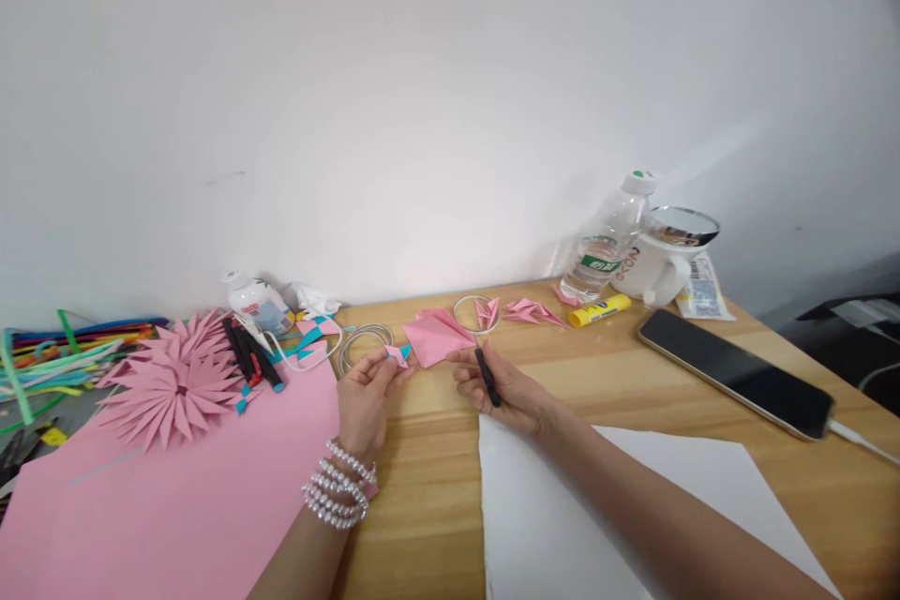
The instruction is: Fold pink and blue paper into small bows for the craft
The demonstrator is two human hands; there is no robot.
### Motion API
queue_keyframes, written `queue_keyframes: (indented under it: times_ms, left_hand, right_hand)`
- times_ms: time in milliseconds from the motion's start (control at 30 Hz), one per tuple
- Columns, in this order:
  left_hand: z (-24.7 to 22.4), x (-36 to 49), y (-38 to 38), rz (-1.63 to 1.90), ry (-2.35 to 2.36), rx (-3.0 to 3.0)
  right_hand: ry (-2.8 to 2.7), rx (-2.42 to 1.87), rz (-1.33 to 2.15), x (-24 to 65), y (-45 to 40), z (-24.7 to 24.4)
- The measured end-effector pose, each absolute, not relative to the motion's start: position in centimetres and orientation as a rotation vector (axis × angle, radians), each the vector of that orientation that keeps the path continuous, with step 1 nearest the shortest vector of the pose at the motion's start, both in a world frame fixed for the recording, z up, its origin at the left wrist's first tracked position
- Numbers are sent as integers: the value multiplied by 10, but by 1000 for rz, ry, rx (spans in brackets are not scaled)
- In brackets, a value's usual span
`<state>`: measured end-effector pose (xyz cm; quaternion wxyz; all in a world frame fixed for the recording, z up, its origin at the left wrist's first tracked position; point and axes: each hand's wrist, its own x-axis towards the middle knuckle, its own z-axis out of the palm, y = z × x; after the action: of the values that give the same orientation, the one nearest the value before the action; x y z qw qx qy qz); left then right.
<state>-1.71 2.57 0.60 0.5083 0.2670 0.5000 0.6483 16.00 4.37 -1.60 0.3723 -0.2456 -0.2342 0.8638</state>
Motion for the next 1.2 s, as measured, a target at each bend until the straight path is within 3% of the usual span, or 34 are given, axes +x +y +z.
queue_keyframes:
  times_ms: [200,467,1200]
  left_hand:
    - [5,-16,24,1562,1167,631]
    - [7,-16,24,1523,1194,701]
    - [0,-17,24,1563,1341,881]
  right_hand:
    - [-887,-495,2357,165,39,-12]
    - [-1191,-543,2254,160,36,-7]
    - [-1131,-580,2303,158,35,-7]
